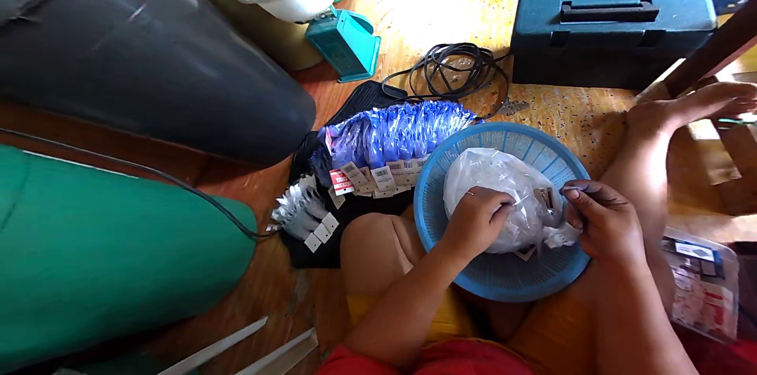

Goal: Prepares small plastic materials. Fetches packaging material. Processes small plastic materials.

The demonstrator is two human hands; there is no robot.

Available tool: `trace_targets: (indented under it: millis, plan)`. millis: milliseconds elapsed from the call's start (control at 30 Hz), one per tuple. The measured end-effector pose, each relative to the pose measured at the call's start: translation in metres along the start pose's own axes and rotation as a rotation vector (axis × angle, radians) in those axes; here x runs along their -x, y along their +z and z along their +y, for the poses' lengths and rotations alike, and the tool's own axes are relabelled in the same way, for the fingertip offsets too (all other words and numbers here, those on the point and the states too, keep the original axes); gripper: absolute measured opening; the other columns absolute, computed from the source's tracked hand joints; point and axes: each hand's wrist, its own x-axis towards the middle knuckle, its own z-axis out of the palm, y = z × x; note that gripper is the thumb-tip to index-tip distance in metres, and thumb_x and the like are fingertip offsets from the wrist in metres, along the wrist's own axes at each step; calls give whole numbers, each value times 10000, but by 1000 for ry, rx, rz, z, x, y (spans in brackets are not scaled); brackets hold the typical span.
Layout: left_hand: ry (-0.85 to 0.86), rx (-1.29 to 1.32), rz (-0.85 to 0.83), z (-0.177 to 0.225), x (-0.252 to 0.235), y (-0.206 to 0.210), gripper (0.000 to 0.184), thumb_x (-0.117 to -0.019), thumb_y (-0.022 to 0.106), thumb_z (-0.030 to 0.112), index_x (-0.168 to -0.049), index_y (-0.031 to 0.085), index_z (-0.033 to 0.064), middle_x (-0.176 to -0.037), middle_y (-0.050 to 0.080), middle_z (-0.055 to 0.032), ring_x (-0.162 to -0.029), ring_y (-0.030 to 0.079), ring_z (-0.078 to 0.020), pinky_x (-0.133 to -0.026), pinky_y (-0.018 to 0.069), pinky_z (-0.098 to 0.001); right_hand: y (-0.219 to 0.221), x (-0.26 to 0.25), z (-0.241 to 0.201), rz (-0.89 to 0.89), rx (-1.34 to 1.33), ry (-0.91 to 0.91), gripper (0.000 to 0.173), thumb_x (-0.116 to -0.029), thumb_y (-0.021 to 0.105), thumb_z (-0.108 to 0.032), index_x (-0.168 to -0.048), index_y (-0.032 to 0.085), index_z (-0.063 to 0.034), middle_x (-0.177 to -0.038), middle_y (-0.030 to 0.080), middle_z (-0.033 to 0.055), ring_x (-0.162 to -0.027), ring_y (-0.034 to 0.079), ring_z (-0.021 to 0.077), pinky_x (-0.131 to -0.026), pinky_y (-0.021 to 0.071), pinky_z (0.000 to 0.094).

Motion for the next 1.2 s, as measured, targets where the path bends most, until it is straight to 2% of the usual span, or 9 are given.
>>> trace_targets:
  millis: [67, 267, 433, 567, 633, 767, 967, 1067, 1200]
  plan:
    - [-70, 115, 39, 7, -1, -15, 193, -986, 640, 158, -1045, 753, 13, -993, 749, -95, -970, 710, -169, -929, 563, -341, 2, 0, 1, -65, 37, 5, 121, -929, 664, -32, -938, 758, -108, -801, 720, -29, -507, 550, 9, -477, 487, 164]
    - [27, 244, 41, 24, -1, -37, 182, -982, 648, 133, -1028, 744, -15, -943, 740, -76, -894, 702, -79, -874, 579, -248, 13, 8, 1, -464, 285, -109, 117, -931, 682, -86, -981, 779, -127, -1290, 682, 3, -719, 643, -26, -585, 549, 156]
    - [18, 178, 158, 18, -3, -36, 153, -964, 673, 111, -1059, 750, 20, -998, 738, -64, -921, 704, -88, -869, 588, -264, 30, 10, 11, -459, 273, -139, 102, -923, 696, -39, -989, 769, -68, -1057, 707, -7, -662, 615, -19, -555, 543, 150]
    - [-89, -34, 266, -5, -2, -39, 390, -954, 690, 172, -1333, 661, 81, -1389, 606, -142, -1301, 565, -277, -1051, 495, -477, 33, 9, 9, -323, 324, 27, 97, -925, 684, -27, -985, 754, -56, -1001, 719, 1, -595, 606, 16, -520, 542, 186]
    - [-182, -27, 235, -11, 0, -45, 391, -966, 684, 198, -1343, 654, 99, -1367, 618, -120, -1266, 579, -257, -1012, 512, -460, 33, 8, 7, -273, 353, 109, 95, -933, 686, -32, -999, 750, -54, -979, 728, 3, -575, 599, 28, -516, 536, 196]
    - [-398, 155, 26, -15, 2, -60, 258, -1014, 622, 185, -1222, 688, 48, -1095, 730, -74, -1010, 699, -148, -928, 569, -350, 30, 5, 8, -249, 358, 135, 101, -935, 683, -27, -1002, 752, -59, -957, 730, -6, -559, 586, 26, -511, 527, 193]
    - [-581, 265, -385, -19, -5, -63, 277, -1060, 511, 165, -1247, 663, 28, -1186, 696, -103, -1065, 670, -147, -975, 529, -326, 28, 4, 11, -297, 328, 108, 109, -929, 679, -20, -1000, 754, -56, -987, 728, 8, -578, 599, 33, -512, 532, 196]
    - [-623, 313, -408, -18, -7, -56, 304, -1063, 500, 145, -1327, 615, 50, -1200, 697, -101, -1034, 678, -142, -923, 540, -318, 29, 4, 12, -299, 333, 108, 104, -928, 682, -22, -996, 753, -55, -990, 728, 9, -573, 596, 34, -510, 530, 197]
    - [-700, 266, -267, -14, -10, -47, 353, -1062, 535, 189, -1375, 531, 26, -1026, 738, -81, -875, 710, -125, -836, 571, -313, 27, 4, 11, -283, 343, 104, 110, -925, 684, -18, -996, 755, -61, -988, 728, 5, -571, 596, 28, -511, 535, 195]
